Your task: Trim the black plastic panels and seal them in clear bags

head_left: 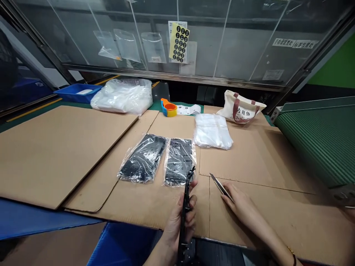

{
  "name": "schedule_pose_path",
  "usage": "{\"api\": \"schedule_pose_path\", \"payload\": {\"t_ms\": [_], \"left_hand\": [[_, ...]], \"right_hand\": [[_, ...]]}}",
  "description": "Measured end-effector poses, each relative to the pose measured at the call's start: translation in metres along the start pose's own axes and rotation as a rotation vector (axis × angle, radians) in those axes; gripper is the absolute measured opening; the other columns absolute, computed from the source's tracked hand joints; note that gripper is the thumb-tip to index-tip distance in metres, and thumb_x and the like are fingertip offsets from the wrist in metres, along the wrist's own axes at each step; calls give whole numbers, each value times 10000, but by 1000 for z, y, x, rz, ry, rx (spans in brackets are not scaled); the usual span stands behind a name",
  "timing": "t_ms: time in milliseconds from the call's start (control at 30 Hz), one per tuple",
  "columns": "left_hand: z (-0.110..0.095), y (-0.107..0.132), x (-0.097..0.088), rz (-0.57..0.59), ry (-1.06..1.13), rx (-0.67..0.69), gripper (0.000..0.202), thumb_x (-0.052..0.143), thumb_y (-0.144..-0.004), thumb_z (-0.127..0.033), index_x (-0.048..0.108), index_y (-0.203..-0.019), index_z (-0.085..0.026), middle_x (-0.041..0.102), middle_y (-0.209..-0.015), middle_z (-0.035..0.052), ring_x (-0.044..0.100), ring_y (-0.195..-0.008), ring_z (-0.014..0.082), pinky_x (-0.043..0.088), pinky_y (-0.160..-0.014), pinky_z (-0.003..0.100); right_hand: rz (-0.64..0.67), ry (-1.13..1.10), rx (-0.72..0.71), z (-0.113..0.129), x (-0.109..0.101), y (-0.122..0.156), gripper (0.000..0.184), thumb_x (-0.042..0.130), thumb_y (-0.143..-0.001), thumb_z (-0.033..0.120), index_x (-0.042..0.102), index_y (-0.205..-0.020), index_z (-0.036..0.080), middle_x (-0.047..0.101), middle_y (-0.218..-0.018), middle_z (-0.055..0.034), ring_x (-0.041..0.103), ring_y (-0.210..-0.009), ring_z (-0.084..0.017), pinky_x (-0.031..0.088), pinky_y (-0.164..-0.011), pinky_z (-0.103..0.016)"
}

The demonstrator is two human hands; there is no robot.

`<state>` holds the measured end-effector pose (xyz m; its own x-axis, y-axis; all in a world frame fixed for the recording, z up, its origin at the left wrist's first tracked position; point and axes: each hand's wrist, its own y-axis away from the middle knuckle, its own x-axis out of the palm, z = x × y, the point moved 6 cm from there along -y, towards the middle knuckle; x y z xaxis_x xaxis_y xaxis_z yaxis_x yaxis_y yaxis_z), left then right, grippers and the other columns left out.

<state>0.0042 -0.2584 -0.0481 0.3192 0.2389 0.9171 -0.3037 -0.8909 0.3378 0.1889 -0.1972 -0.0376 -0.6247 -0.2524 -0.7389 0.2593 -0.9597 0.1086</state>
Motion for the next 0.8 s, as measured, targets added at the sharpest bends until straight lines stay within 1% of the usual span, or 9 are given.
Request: {"api": "schedule_pose_path", "payload": {"t_ms": [100, 167, 200, 233, 333, 400, 467, 600, 800], "left_hand": [[5, 5, -1, 15, -36, 6, 590, 758, -784, -407, 537, -1311, -261, 481, -714, -68, 306, -392, -39, 245, -347, 57], [10, 9, -3, -15, -50, 7, 642, 744, -791, -424, 484, -1362, -286, 481, -722, -66, 291, -387, -36, 235, -342, 66], [12, 11, -5, -36, -53, 5, 662, 741, -790, -430, 464, -1377, -297, 482, -722, -67, 287, -382, -34, 229, -337, 70], [14, 12, -7, -58, -54, 0, 683, 745, -783, -435, 450, -1385, -304, 483, -716, -69, 287, -375, -31, 226, -331, 74], [19, 17, -13, -118, -47, -28, 747, 778, -741, -439, 437, -1391, -301, 481, -677, -76, 305, -360, -20, 242, -320, 83], [20, 20, -12, -125, -46, -45, 739, 775, -748, -424, 433, -1394, -312, 453, -626, -87, 313, -350, -8, 255, -318, 86], [18, 23, -5, -96, -56, -35, 672, 744, -788, -398, 445, -1386, -333, 425, -591, -93, 306, -337, 2, 248, -308, 88], [14, 28, 7, -34, -102, 25, 561, 684, -841, -395, 483, -1362, -340, 454, -606, -75, 306, -327, 8, 236, -291, 98], [15, 32, 4, -51, -115, -4, 628, 695, -828, -406, 442, -1401, -360, 553, -703, -42, 379, -363, 18, 321, -328, 111]], "right_hand": [[18, -200, -42, 18, -11, 3, 386, 429, -918, 402, 637, -1129, 156, 697, -933, -97, 647, -728, -195, 538, -662, -329], [32, -331, -58, 36, -28, 10, 474, 428, -935, 462, 600, -1255, 158, 703, -860, -64, 595, -568, -139, 506, -523, -262], [30, -343, -82, 47, -39, 15, 481, 439, -939, 471, 588, -1292, 180, 713, -868, -57, 591, -552, -128, 502, -506, -248], [31, -319, -134, 60, -48, 21, 454, 461, -939, 463, 597, -1296, 218, 729, -921, -57, 620, -591, -130, 525, -545, -247], [70, -180, -334, 98, -67, 35, 344, 507, -948, 378, 610, -1276, 357, 722, -1142, -16, 698, -876, -157, 564, -764, -261], [101, -104, -429, 115, -72, 39, 372, 490, -965, 320, 552, -1322, 403, 712, -1178, 10, 695, -947, -150, 562, -780, -241], [115, -38, -483, 126, -74, 40, 403, 460, -979, 294, 502, -1365, 403, 735, -1101, 10, 703, -860, -136, 565, -693, -215], [72, 82, -540, 137, -79, 40, 398, 392, -1002, 293, 498, -1378, 368, 732, -844, 3, 665, -647, -120, 518, -531, -191], [18, 241, -593, 144, -83, 49, 417, 323, -1024, 296, 442, -1422, 335, 627, -702, 21, 599, -531, -101, 449, -468, -191]]}}
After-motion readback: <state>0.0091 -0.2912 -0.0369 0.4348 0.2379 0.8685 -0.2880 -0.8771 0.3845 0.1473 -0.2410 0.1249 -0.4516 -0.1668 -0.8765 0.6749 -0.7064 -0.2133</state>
